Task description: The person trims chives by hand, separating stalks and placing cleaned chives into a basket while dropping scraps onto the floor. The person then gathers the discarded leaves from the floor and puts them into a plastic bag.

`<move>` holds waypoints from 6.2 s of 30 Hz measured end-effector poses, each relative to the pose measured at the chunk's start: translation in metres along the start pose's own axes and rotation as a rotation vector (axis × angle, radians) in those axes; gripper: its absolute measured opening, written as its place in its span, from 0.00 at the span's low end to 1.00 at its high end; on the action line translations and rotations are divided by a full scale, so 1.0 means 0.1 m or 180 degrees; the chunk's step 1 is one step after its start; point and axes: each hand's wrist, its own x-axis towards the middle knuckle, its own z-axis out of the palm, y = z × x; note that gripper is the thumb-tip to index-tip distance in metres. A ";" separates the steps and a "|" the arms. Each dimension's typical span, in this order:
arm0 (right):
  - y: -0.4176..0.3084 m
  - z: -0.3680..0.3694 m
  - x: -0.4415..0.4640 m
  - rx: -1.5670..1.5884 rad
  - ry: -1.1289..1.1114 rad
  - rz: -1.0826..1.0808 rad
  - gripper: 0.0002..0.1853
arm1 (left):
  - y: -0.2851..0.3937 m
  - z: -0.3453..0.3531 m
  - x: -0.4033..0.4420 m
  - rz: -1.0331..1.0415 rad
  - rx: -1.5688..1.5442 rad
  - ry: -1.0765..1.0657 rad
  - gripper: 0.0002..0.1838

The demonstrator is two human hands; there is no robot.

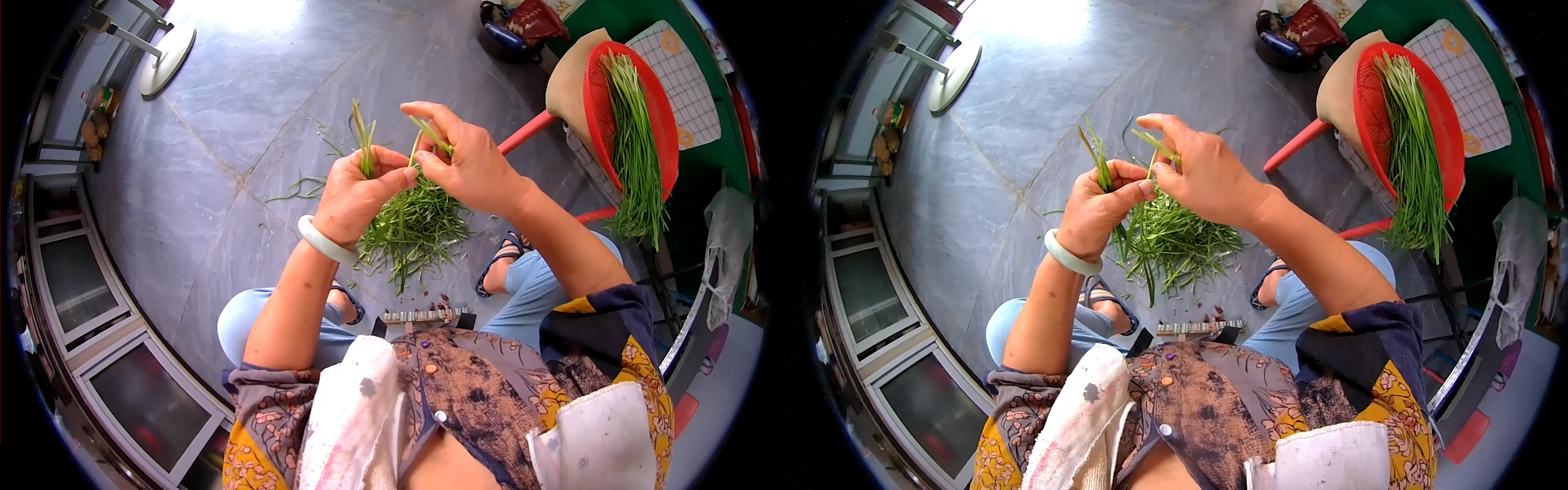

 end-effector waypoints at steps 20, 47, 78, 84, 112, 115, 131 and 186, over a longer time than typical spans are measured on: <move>0.23 -0.32 0.08 -0.0169 -0.0322 0.0670 0.08 | 0.08 -0.08 -0.07 -0.0245 -0.0557 -0.0071 0.06; 0.09 -0.26 0.07 0.1021 -0.0802 0.0510 0.10 | 0.09 -0.03 -0.11 -0.0583 -0.0337 -0.0572 0.10; 0.13 -0.18 0.19 0.2971 0.1101 0.1098 0.11 | 0.05 0.07 -0.05 -0.0805 -0.0615 -0.0706 0.12; 0.33 -0.65 0.29 0.3072 0.1548 0.0809 0.10 | -0.01 0.02 -0.05 -0.0877 -0.0789 -0.1083 0.12; 0.24 -1.65 0.16 0.3080 0.2485 -0.0222 0.11 | -0.09 -0.18 -0.03 -0.0779 -0.0744 -0.0610 0.12; 0.11 -1.68 0.10 0.2621 0.2891 -0.0347 0.13 | -0.12 -0.23 -0.01 -0.0734 -0.0901 -0.0465 0.10; 0.14 -0.37 0.12 0.0839 -0.0892 0.0056 0.20 | -0.02 -0.12 -0.08 -0.0739 -0.1596 -0.1686 0.26; 0.03 -0.10 0.14 0.2828 -0.0020 0.1508 0.05 | 0.08 0.01 -0.01 0.0483 0.0384 0.0047 0.08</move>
